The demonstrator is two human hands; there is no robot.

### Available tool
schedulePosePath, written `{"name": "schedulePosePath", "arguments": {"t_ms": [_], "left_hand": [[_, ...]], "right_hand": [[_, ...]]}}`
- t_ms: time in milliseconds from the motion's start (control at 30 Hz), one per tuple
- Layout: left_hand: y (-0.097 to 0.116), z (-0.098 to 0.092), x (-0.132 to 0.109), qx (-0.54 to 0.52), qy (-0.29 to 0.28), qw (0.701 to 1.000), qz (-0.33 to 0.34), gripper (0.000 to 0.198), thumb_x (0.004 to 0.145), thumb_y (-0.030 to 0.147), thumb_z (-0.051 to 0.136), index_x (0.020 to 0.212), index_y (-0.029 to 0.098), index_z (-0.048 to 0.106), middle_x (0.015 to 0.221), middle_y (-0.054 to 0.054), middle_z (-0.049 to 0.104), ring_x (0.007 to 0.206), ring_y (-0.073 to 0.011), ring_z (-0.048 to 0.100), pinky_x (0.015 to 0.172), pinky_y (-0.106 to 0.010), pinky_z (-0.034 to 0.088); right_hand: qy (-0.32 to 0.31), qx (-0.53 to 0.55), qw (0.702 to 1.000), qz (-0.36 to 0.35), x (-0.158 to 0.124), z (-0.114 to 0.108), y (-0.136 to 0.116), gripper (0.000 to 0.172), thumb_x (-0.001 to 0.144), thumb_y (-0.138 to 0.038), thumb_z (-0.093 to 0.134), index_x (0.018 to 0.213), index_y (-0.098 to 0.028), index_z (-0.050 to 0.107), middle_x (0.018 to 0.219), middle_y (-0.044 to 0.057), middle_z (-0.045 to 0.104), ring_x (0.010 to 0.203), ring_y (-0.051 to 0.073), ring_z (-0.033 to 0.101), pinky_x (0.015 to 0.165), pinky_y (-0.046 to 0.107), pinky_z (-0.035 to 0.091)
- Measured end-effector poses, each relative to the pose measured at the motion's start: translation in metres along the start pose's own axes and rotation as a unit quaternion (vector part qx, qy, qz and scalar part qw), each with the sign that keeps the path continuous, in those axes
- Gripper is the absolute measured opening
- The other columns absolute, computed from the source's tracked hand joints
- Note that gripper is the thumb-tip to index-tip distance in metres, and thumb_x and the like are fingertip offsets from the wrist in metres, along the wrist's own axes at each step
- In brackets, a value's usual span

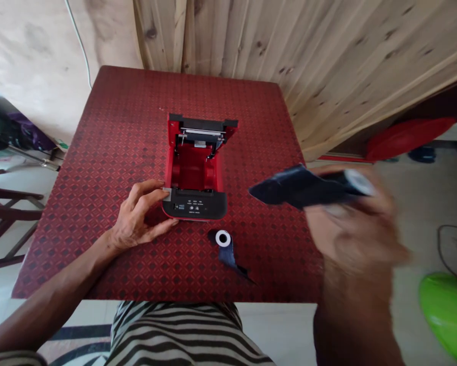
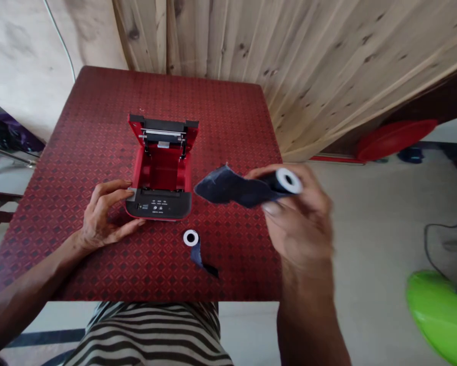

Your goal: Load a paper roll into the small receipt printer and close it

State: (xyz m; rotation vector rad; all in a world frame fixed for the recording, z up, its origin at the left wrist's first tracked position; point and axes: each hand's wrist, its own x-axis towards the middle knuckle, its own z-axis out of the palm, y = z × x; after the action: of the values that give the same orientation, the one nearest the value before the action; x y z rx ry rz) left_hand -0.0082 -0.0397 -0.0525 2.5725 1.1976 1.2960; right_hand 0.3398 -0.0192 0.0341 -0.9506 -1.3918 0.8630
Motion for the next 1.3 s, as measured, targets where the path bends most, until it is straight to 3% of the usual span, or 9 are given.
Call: {"name": "schedulePosePath", "arguments": {"t_ms": [67,133,200,267,367,500,800,1167,1300], "left_hand": [[0.0,0.0,0.0,-0.003,-0.003,1.0,-0.003,0.07,0.087,0.042,0.087,0.145,0.018,0.055,0.132,-0.015,0.067,0.123,-0.0273,0.069,0.102,-0.041,0.065],[0.001,-0.001,0.0,-0.005,-0.004,1.0,-0.005,0.07,0.088,0.042,0.086,0.146,0.02,0.054,0.133,-0.015,0.067,0.123,-0.0273,0.069,0.102,-0.042,0.065],[0.001,-0.001,0.0,-0.006,-0.005,1.0,-0.007,0.07,0.09,0.043,0.085,0.148,0.021,0.053,0.134,-0.015,0.067,0.124,-0.0274,0.069,0.101,-0.043,0.066],[0.0,-0.001,-0.001,-0.011,-0.005,1.0,-0.006,0.069,0.091,0.044,0.083,0.148,0.021,0.052,0.135,-0.015,0.066,0.124,-0.0276,0.069,0.101,-0.043,0.066],[-0.001,0.001,-0.003,-0.021,-0.005,1.0,-0.004,0.071,0.09,0.043,0.084,0.148,0.02,0.052,0.135,-0.015,0.066,0.125,-0.027,0.068,0.101,-0.041,0.066],[-0.001,0.001,-0.002,-0.027,-0.007,1.0,-0.007,0.073,0.087,0.04,0.087,0.148,0.019,0.052,0.134,-0.016,0.066,0.124,-0.0266,0.069,0.101,-0.04,0.066],[0.002,0.0,-0.001,-0.022,-0.011,1.0,-0.016,0.07,0.091,0.043,0.083,0.149,0.023,0.049,0.131,-0.015,0.068,0.119,-0.0277,0.071,0.095,-0.044,0.068],[0.001,0.001,-0.002,-0.029,-0.014,0.999,-0.019,0.071,0.09,0.041,0.084,0.149,0.023,0.05,0.132,-0.016,0.068,0.121,-0.0281,0.071,0.096,-0.044,0.069],[0.002,0.0,-0.001,-0.027,-0.014,0.999,-0.014,0.069,0.092,0.042,0.082,0.15,0.022,0.049,0.132,-0.016,0.068,0.12,-0.0279,0.07,0.095,-0.044,0.068]], "right_hand": [[-0.032,-0.033,0.999,-0.01,0.008,0.007,-0.037,0.025,0.085,-0.06,0.081,0.097,-0.037,0.082,0.088,0.004,0.069,0.08,0.027,0.067,0.074,0.046,0.058],[-0.148,-0.085,0.985,-0.021,0.015,0.022,-0.057,0.024,0.096,-0.056,0.071,0.109,-0.038,0.08,0.093,0.005,0.071,0.083,0.027,0.069,0.07,0.043,0.057],[-0.269,-0.156,0.949,-0.044,0.023,0.041,-0.054,0.025,0.103,-0.04,0.066,0.126,-0.035,0.074,0.108,0.004,0.075,0.095,0.026,0.072,0.079,0.041,0.06],[-0.338,-0.234,0.907,-0.091,0.03,0.062,-0.037,0.03,0.104,-0.026,0.063,0.134,-0.027,0.067,0.12,0.007,0.076,0.109,0.026,0.072,0.094,0.043,0.06],[-0.348,-0.358,0.855,-0.14,0.039,0.088,-0.008,0.026,0.104,-0.015,0.057,0.128,-0.016,0.066,0.122,0.013,0.076,0.116,0.029,0.069,0.105,0.048,0.056],[-0.349,-0.482,0.793,-0.132,0.046,0.106,0.006,0.016,0.1,-0.011,0.061,0.113,-0.017,0.07,0.11,0.014,0.078,0.109,0.03,0.07,0.1,0.047,0.055],[-0.395,-0.567,0.72,-0.069,0.059,0.128,0.013,0.015,0.097,-0.011,0.065,0.109,-0.015,0.073,0.092,0.014,0.08,0.082,0.027,0.073,0.076,0.039,0.051],[-0.43,-0.508,0.744,-0.052,0.069,0.131,0.03,0.014,0.095,-0.006,0.065,0.104,-0.013,0.074,0.107,0.016,0.079,0.107,0.03,0.074,0.094,0.043,0.057],[-0.411,-0.463,0.784,-0.05,0.061,0.12,0.018,0.02,0.1,-0.008,0.063,0.116,-0.012,0.074,0.115,0.016,0.08,0.111,0.03,0.075,0.099,0.046,0.059]]}}
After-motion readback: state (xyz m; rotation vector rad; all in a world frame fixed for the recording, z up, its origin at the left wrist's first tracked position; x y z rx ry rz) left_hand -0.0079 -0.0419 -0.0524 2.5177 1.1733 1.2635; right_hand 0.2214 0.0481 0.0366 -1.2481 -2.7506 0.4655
